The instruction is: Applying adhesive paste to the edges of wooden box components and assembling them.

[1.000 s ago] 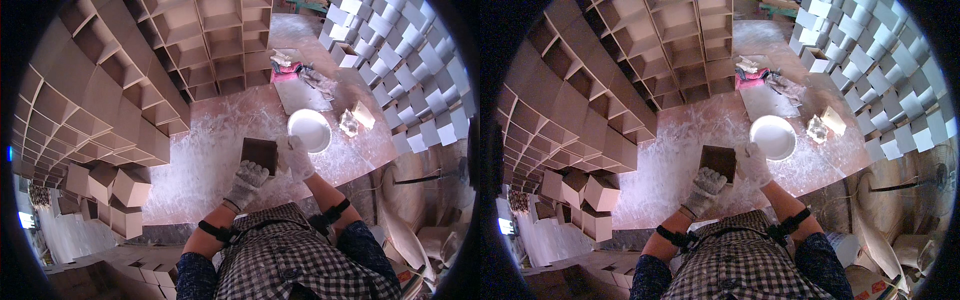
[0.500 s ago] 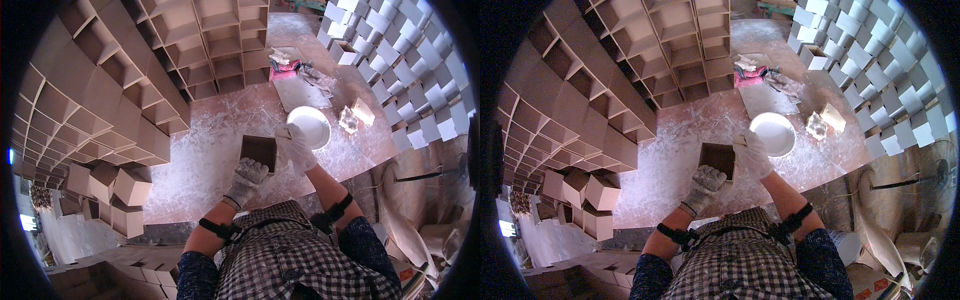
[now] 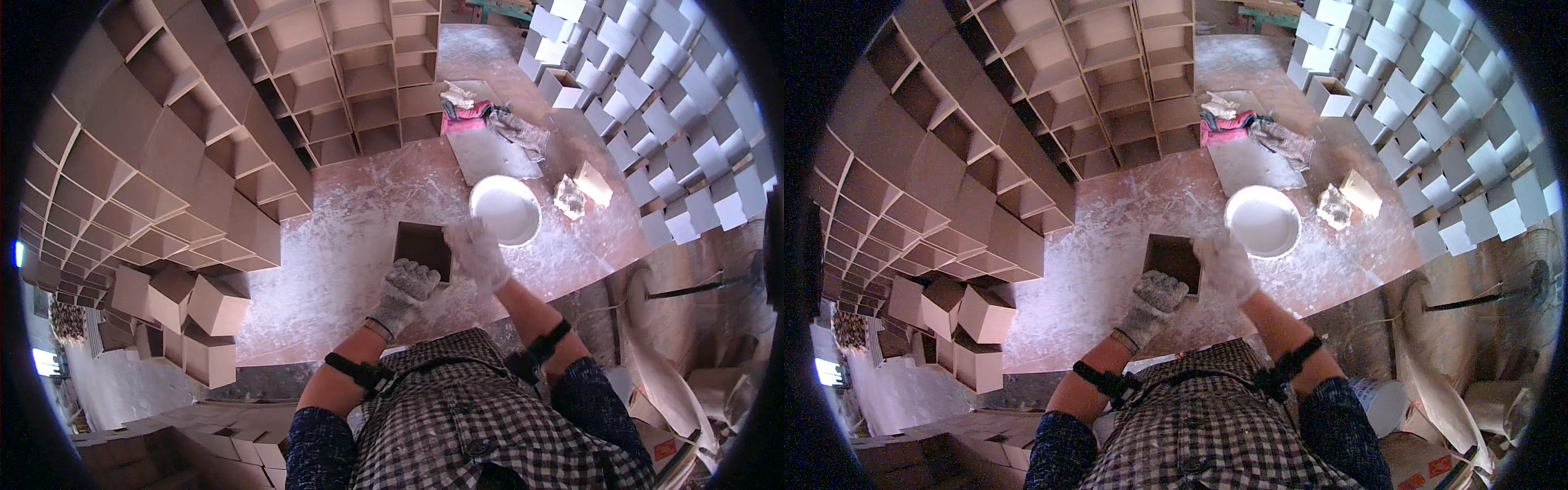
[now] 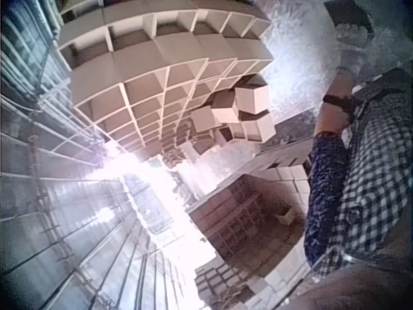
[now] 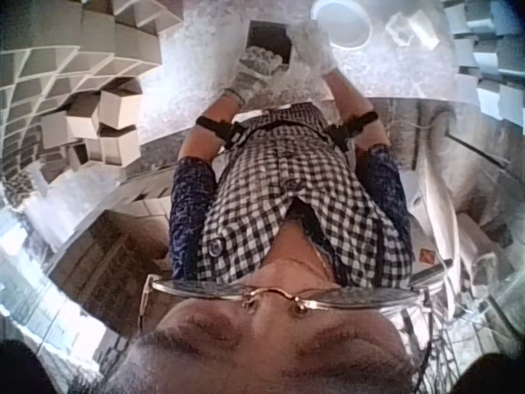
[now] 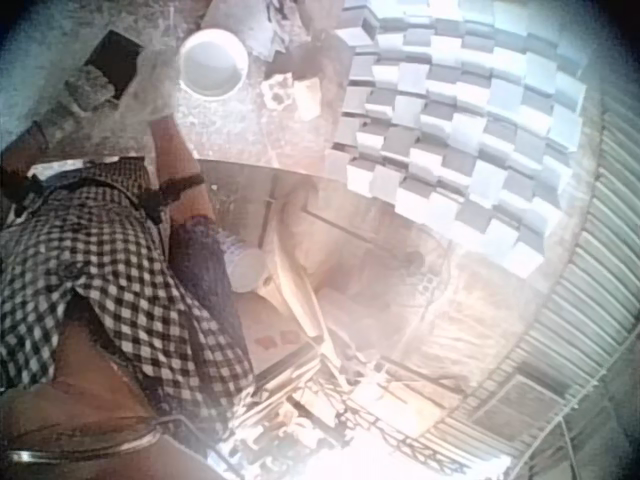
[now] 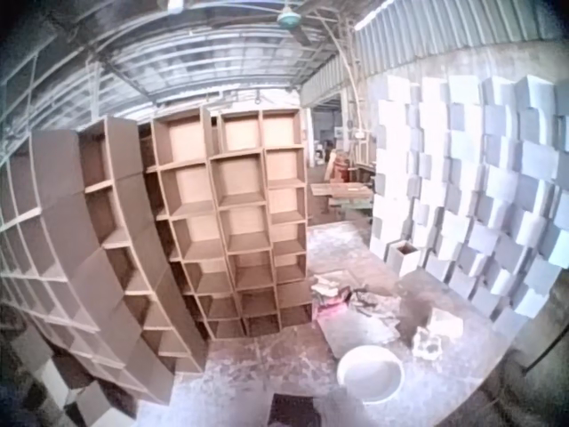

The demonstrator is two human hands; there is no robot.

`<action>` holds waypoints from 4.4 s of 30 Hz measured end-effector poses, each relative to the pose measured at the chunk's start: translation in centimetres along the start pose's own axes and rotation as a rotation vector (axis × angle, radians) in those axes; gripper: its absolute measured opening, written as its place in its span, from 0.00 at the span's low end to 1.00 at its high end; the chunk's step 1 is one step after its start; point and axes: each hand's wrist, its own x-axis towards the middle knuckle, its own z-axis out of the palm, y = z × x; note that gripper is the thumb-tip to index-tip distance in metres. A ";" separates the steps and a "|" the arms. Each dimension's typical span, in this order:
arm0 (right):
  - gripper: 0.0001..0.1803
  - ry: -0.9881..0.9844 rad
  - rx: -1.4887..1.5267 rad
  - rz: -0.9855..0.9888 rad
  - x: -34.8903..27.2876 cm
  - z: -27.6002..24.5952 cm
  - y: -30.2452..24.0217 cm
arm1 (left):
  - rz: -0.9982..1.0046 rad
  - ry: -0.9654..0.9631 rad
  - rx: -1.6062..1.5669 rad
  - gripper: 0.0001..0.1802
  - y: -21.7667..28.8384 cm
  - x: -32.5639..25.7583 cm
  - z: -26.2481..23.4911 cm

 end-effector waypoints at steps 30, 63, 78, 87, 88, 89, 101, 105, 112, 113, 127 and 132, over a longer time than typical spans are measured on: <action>0.17 -0.054 1.111 -0.013 -6.6 -3.4 12.2 | -0.465 -0.939 -0.076 0.30 0.8 8.7 -2.2; 0.22 -0.088 0.681 -0.085 -4.0 -0.3 5.8 | -0.354 -0.433 -0.890 0.18 -7.5 -3.7 12.7; 0.11 0.096 0.198 -0.525 -4.0 3.8 4.2 | -0.294 -0.444 -0.764 0.20 -6.9 -3.3 11.9; 0.26 0.178 0.774 -0.118 -3.9 4.0 5.4 | -0.331 -0.442 -0.703 0.16 -6.8 -3.1 11.3; 0.27 0.183 0.817 -0.084 -4.3 3.6 4.2 | -0.261 -0.422 -0.676 0.16 -7.0 -3.1 11.5; 0.27 0.187 0.860 -0.051 -4.5 3.4 3.6 | -0.193 -0.401 -0.649 0.17 -7.1 -3.2 11.7; 0.15 0.102 0.723 0.020 -4.3 -0.4 6.2 | -0.131 -0.745 -0.115 0.20 -4.0 1.4 3.3; 0.13 0.165 0.778 -0.121 -2.9 0.3 5.3 | -0.216 -0.720 -0.286 0.20 -3.9 1.6 3.0; 0.12 0.188 0.282 -0.263 -3.0 1.8 6.8 | -0.334 -0.534 -0.652 0.19 -6.1 -1.7 11.4; 0.13 0.218 0.407 -0.314 -3.1 1.9 7.8 | -0.319 -0.562 -0.542 0.20 -5.1 -0.5 9.7; 0.07 0.497 0.068 -0.267 3.6 -6.6 9.5 | -0.241 -0.664 -0.384 0.14 -3.4 1.6 2.0; 0.06 0.508 -0.401 -0.304 7.5 -7.0 11.6 | -0.372 -0.254 -0.742 0.16 -5.2 -3.0 8.4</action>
